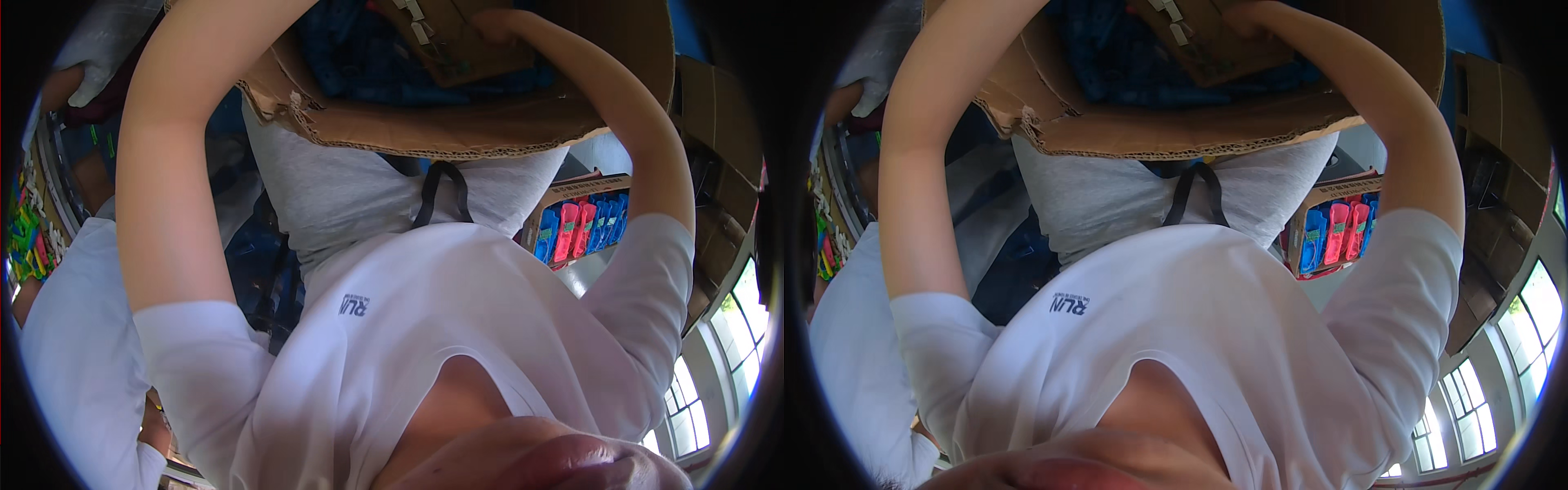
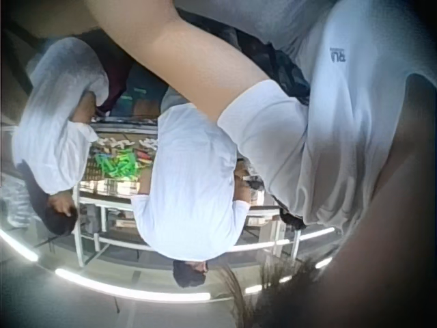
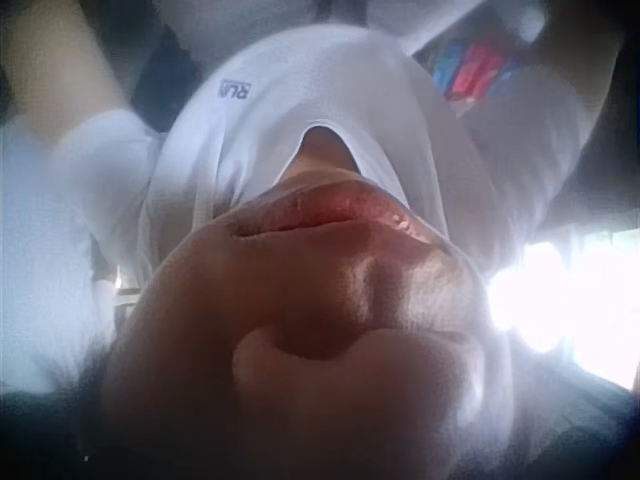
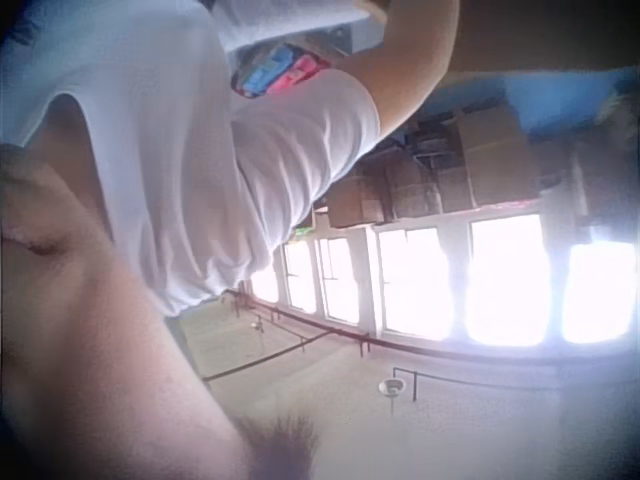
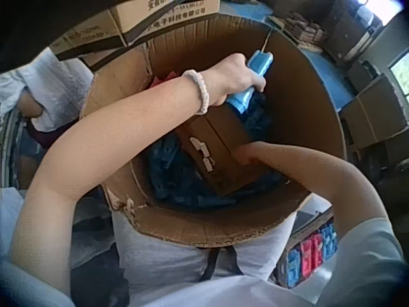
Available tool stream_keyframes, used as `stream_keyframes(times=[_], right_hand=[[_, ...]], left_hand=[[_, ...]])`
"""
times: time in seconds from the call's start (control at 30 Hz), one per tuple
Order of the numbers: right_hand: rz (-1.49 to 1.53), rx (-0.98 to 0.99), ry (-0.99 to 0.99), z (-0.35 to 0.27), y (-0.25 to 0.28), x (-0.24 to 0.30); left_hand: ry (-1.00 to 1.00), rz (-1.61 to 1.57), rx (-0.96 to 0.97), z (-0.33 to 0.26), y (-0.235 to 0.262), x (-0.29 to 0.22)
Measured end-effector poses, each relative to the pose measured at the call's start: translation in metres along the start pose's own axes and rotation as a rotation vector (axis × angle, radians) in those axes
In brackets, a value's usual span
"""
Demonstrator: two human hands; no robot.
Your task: The person assembles electronic toy components by taking plastic casings and circuit boards from a cardboard box, fitting the circuit boards and wires into the casings by hand, and placing the assembled units into an adjacent tray.
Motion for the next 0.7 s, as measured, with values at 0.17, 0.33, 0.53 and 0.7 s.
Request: stream_keyframes(times=[0.17,0.33,0.53,0.7], right_hand=[[0.47,0.18,-0.167,0.027,-0.059,0.009],[0.579,-0.004,-0.352,0.041,-0.098,0.014],[0.303,-0.318,-0.205,0.025,-0.038,-0.011],[0.143,-0.599,-0.093,-0.046,0.107,-0.015]], left_hand=[[-0.151,-0.321,0.088,-0.036,0.029,-0.021],[0.008,-0.481,0.068,-0.061,0.049,-0.004],[0.054,-0.65,0.06,-0.079,0.07,0.016],[-0.084,-0.549,-0.12,-0.079,0.091,0.025]])
Point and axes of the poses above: each hand's wrist, its own z-axis towards the middle knuckle, its own y-axis out of the back of the hand, x = y × z, the point moved 9 cm from there along z, towards the middle knuckle, and after that the axes turned 12 degrees about -x, right-handed, at the moved point
